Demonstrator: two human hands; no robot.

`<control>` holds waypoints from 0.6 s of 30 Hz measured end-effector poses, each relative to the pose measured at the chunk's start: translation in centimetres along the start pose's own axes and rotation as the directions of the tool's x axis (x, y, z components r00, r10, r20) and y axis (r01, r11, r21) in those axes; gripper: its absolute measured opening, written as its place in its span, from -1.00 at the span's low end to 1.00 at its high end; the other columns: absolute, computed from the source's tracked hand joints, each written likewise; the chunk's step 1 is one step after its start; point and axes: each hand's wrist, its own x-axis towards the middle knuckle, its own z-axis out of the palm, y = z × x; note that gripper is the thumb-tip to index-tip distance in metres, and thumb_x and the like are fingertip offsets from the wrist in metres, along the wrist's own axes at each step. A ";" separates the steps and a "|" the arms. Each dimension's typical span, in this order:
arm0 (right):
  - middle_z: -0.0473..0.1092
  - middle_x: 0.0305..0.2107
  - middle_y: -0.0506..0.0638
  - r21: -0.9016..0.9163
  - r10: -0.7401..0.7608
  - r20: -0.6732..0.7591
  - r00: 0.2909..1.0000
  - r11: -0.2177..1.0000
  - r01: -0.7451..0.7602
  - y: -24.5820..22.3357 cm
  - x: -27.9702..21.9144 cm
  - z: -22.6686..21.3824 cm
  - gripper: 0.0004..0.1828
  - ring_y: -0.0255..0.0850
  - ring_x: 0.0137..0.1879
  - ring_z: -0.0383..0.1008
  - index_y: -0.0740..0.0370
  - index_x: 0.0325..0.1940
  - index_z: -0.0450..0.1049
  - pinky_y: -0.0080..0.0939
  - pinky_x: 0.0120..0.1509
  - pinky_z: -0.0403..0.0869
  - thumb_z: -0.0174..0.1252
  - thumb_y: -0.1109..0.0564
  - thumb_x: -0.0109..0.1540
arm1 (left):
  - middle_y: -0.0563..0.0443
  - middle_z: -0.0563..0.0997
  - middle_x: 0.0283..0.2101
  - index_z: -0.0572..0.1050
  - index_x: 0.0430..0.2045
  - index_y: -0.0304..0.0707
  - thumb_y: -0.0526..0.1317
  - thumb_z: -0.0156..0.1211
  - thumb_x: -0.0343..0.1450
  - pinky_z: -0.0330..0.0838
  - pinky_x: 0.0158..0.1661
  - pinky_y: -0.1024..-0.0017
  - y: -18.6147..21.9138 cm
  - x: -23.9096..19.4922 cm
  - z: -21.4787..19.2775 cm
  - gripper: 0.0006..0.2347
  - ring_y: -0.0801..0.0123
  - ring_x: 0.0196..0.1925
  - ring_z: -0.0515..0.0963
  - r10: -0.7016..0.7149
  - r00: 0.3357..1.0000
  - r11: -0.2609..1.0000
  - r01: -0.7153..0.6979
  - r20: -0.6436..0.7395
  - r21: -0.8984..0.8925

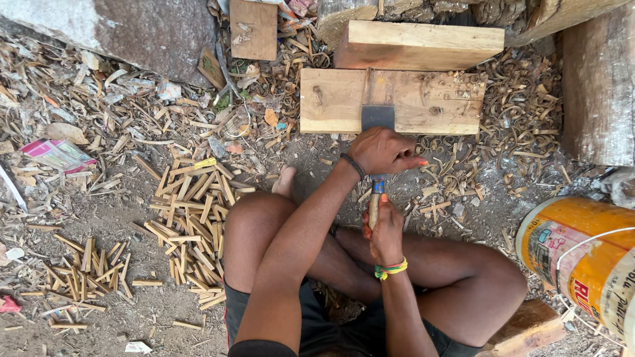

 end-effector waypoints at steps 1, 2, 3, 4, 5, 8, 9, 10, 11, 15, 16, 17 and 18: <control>0.28 -0.62 -0.01 0.008 0.020 -0.002 1.000 1.000 -0.020 0.1 -0.1 0.2 -0.54 -0.36 -0.68 0.12 0.27 -0.26 0.35 -0.36 -0.66 0.11 -0.15 -0.16 0.44 | 0.05 0.62 -0.64 0.58 -0.60 -0.11 0.22 0.22 0.38 0.51 -0.47 0.22 -0.1 0.0 0.0 -0.60 0.18 -0.56 0.66 -0.026 0.999 1.000 0.026 0.029 -0.001; 0.29 -0.61 -0.02 -0.011 -0.003 -0.005 1.000 1.000 0.002 0.1 -0.1 0.4 -0.57 -0.36 -0.67 0.14 0.27 -0.27 0.35 -0.36 -0.66 0.13 -0.16 -0.12 0.42 | 0.03 0.61 -0.64 0.58 -0.59 -0.13 0.21 0.22 0.39 0.50 -0.48 0.21 -0.4 0.1 0.0 -0.60 0.17 -0.56 0.66 -0.014 0.999 1.000 0.013 0.029 0.019; 0.30 -0.60 -0.02 -0.028 -0.024 -0.005 1.000 0.999 0.024 0.1 -0.1 0.6 -0.60 -0.36 -0.66 0.17 0.26 -0.28 0.36 -0.35 -0.65 0.14 -0.16 -0.09 0.41 | 0.02 0.61 -0.64 0.58 -0.57 -0.15 0.20 0.22 0.40 0.49 -0.48 0.19 -0.8 0.2 -0.1 -0.60 0.15 -0.56 0.65 -0.002 0.999 0.999 0.000 0.032 0.041; 0.31 -0.59 -0.03 -0.046 -0.045 -0.006 0.999 0.998 0.045 0.2 -0.1 0.8 -0.62 -0.37 -0.64 0.19 0.26 -0.29 0.36 -0.35 -0.65 0.16 -0.17 -0.05 0.40 | 0.00 0.61 -0.64 0.58 -0.56 -0.17 0.19 0.22 0.41 0.49 -0.49 0.18 -1.0 0.1 -0.1 -0.60 0.13 -0.56 0.65 0.010 0.999 0.998 -0.012 0.035 0.063; 0.31 -0.60 -0.03 -0.055 -0.052 -0.005 0.999 0.997 0.052 0.2 0.1 1.0 -0.61 -0.36 -0.65 0.18 0.26 -0.31 0.36 -0.35 -0.65 0.16 -0.19 -0.05 0.41 | -0.01 0.61 -0.63 0.57 -0.57 -0.16 0.18 0.20 0.42 0.49 -0.47 0.17 -1.3 0.1 -0.1 -0.60 0.12 -0.54 0.65 0.041 0.999 0.997 -0.041 0.002 0.072; 0.30 -0.61 -0.01 -0.075 -0.075 0.005 0.997 0.994 0.075 0.5 0.6 1.1 -0.61 -0.34 -0.68 0.16 0.25 -0.34 0.34 -0.33 -0.66 0.15 -0.22 -0.04 0.41 | -0.01 0.61 -0.61 0.56 -0.59 -0.13 0.18 0.15 0.45 0.51 -0.45 0.17 -2.0 0.2 0.7 -0.60 0.15 -0.54 0.65 0.098 0.994 0.989 -0.092 -0.047 0.111; 0.31 -0.61 0.00 -0.081 -0.085 0.016 0.996 0.993 0.086 0.5 1.1 1.0 -0.62 -0.33 -0.68 0.16 0.25 -0.34 0.33 -0.32 -0.66 0.15 -0.22 -0.02 0.40 | -0.01 0.60 -0.63 0.56 -0.59 -0.12 0.18 0.14 0.45 0.52 -0.45 0.18 -2.5 0.4 1.2 -0.60 0.18 -0.55 0.65 0.090 0.995 0.988 -0.085 -0.036 0.129; 0.31 -0.61 0.00 -0.086 -0.096 0.026 0.995 0.991 0.098 0.7 1.5 1.0 -0.63 -0.33 -0.69 0.15 0.25 -0.34 0.33 -0.30 -0.66 0.15 -0.22 -0.01 0.39 | 0.00 0.60 -0.65 0.57 -0.59 -0.10 0.19 0.13 0.45 0.53 -0.45 0.19 -3.0 0.6 1.7 -0.60 0.21 -0.57 0.65 0.082 0.996 0.986 -0.077 -0.026 0.147; 0.32 -0.61 -0.01 -0.060 -0.083 0.005 0.997 0.995 0.083 0.8 2.0 1.2 -0.63 -0.33 -0.68 0.16 0.24 -0.34 0.33 -0.30 -0.66 0.15 -0.20 -0.03 0.40 | -0.01 0.62 -0.62 0.59 -0.56 -0.09 0.19 0.10 0.45 0.54 -0.45 0.19 -3.8 0.7 2.1 -0.61 0.21 -0.57 0.65 0.055 0.998 0.989 -0.053 -0.012 0.141; 0.30 -0.67 -0.05 -0.174 -0.228 0.010 0.973 0.958 0.227 0.0 6.2 2.7 -0.51 -0.33 -0.68 0.20 0.20 -0.40 0.34 -0.30 -0.64 0.16 -0.18 -0.15 0.45 | -0.09 0.65 -0.49 0.60 -0.36 -0.14 0.16 -0.04 0.56 0.56 -0.45 0.18 -8.8 5.1 2.9 -0.59 0.18 -0.52 0.66 -0.020 0.991 0.940 -0.027 0.133 0.340; 0.29 -0.70 -0.05 -0.253 -0.300 0.035 0.953 0.920 0.299 0.2 6.8 2.8 -0.46 -0.33 -0.69 0.21 0.19 -0.43 0.34 -0.30 -0.64 0.17 -0.18 -0.20 0.47 | -0.13 0.65 -0.44 0.58 -0.29 -0.18 0.14 -0.09 0.61 0.57 -0.46 0.17 -9.8 5.4 3.3 -0.59 0.17 -0.50 0.67 -0.050 0.980 0.900 -0.039 0.193 0.434; 0.27 -0.71 -0.06 -0.253 -0.296 0.040 0.954 0.921 0.296 0.4 6.9 2.5 -0.50 -0.33 -0.70 0.19 0.14 -0.38 0.38 -0.29 -0.66 0.16 -0.18 -0.20 0.44 | -0.11 0.67 -0.42 0.62 -0.31 -0.08 0.15 -0.06 0.55 0.56 -0.40 0.14 -10.4 5.7 3.8 -0.61 0.14 -0.48 0.67 -0.016 0.989 0.932 -0.039 0.149 0.360; 0.26 -0.73 -0.06 -0.252 -0.291 0.045 0.956 0.922 0.293 0.9 6.4 2.3 -0.54 -0.33 -0.71 0.18 0.10 -0.33 0.43 -0.28 -0.67 0.16 -0.18 -0.21 0.41 | -0.09 0.69 -0.40 0.66 -0.33 0.01 0.17 -0.03 0.48 0.56 -0.35 0.11 -10.4 5.6 4.2 -0.64 0.12 -0.45 0.68 0.018 0.994 0.958 -0.047 0.103 0.284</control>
